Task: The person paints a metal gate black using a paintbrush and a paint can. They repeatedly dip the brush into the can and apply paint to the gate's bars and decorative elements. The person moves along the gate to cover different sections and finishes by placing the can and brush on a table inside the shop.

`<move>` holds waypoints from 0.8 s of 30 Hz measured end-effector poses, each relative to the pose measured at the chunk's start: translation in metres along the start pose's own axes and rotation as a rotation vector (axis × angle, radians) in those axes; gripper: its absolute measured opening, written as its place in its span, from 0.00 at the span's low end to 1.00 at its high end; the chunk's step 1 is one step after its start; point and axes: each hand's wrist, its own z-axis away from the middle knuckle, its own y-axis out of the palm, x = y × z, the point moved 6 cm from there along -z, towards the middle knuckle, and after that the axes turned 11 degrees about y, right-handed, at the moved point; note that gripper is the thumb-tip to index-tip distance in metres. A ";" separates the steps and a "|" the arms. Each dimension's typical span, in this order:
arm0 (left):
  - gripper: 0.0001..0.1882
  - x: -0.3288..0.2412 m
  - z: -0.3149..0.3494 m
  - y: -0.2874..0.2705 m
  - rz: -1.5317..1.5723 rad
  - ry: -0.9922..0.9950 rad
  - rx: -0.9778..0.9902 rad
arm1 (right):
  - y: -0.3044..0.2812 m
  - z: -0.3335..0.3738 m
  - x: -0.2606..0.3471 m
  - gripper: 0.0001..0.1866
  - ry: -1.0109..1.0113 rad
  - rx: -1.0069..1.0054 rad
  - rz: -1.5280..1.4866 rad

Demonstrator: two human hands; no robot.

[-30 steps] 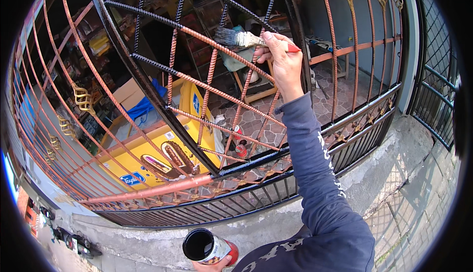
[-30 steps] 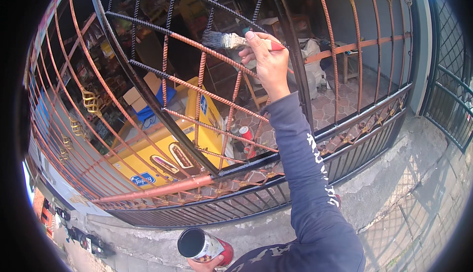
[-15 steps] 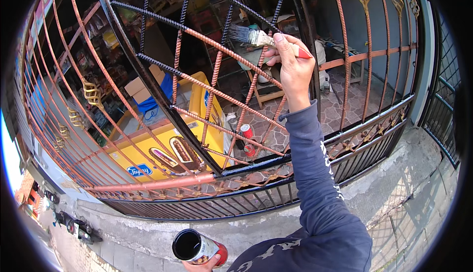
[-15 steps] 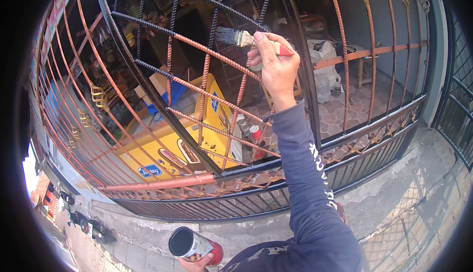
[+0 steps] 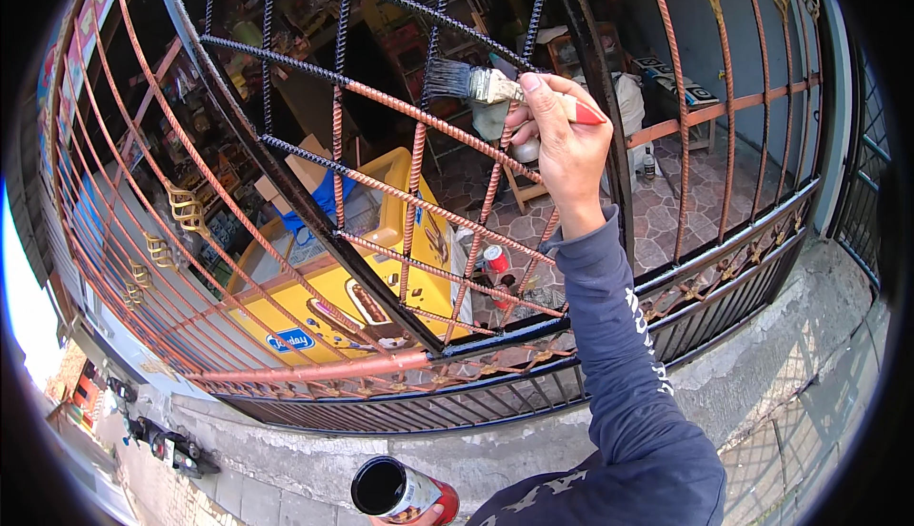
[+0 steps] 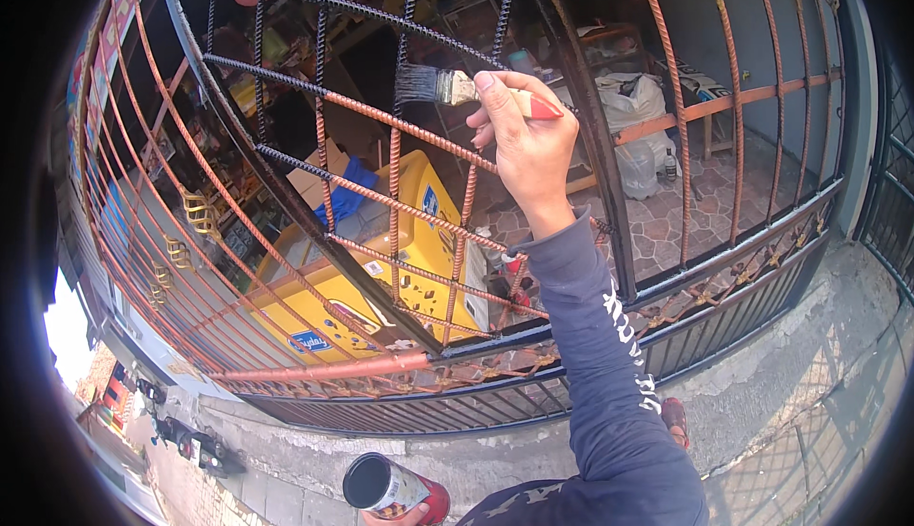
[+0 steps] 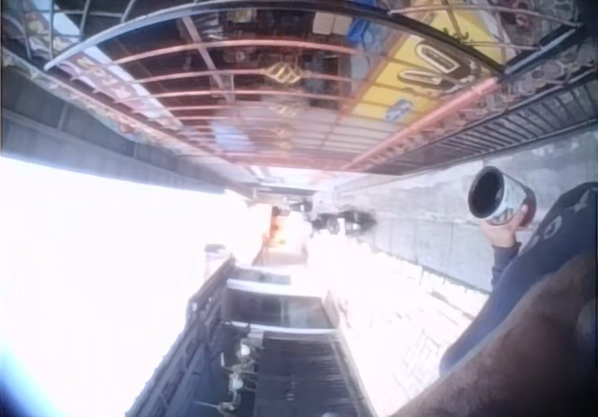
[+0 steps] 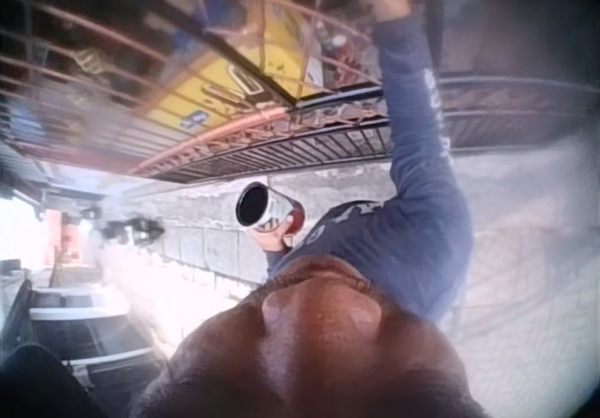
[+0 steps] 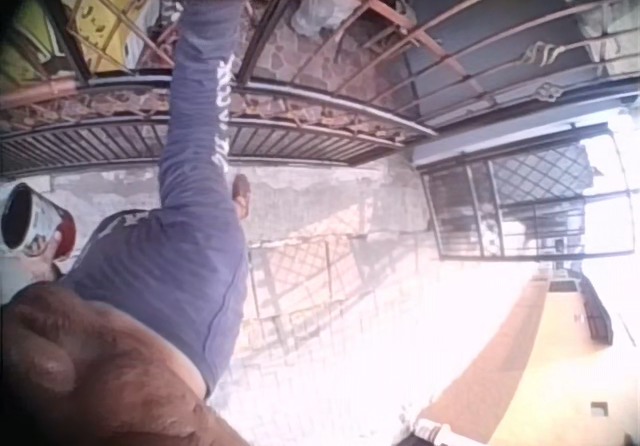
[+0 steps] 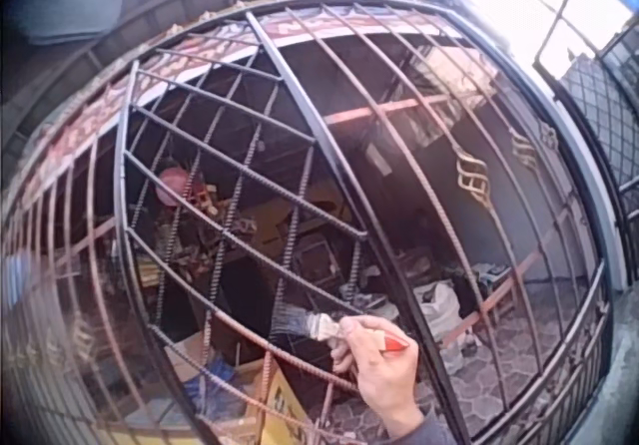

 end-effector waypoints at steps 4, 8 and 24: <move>0.39 -0.001 -0.004 0.009 0.013 -0.021 -0.008 | -0.003 -0.001 0.005 0.14 -0.083 -0.065 -0.096; 0.39 -0.004 -0.004 0.012 0.007 -0.032 -0.004 | 0.002 -0.004 0.003 0.13 -0.051 -0.026 0.017; 0.40 -0.006 0.002 0.009 0.011 -0.061 -0.012 | 0.012 -0.010 0.010 0.14 -0.086 -0.060 0.032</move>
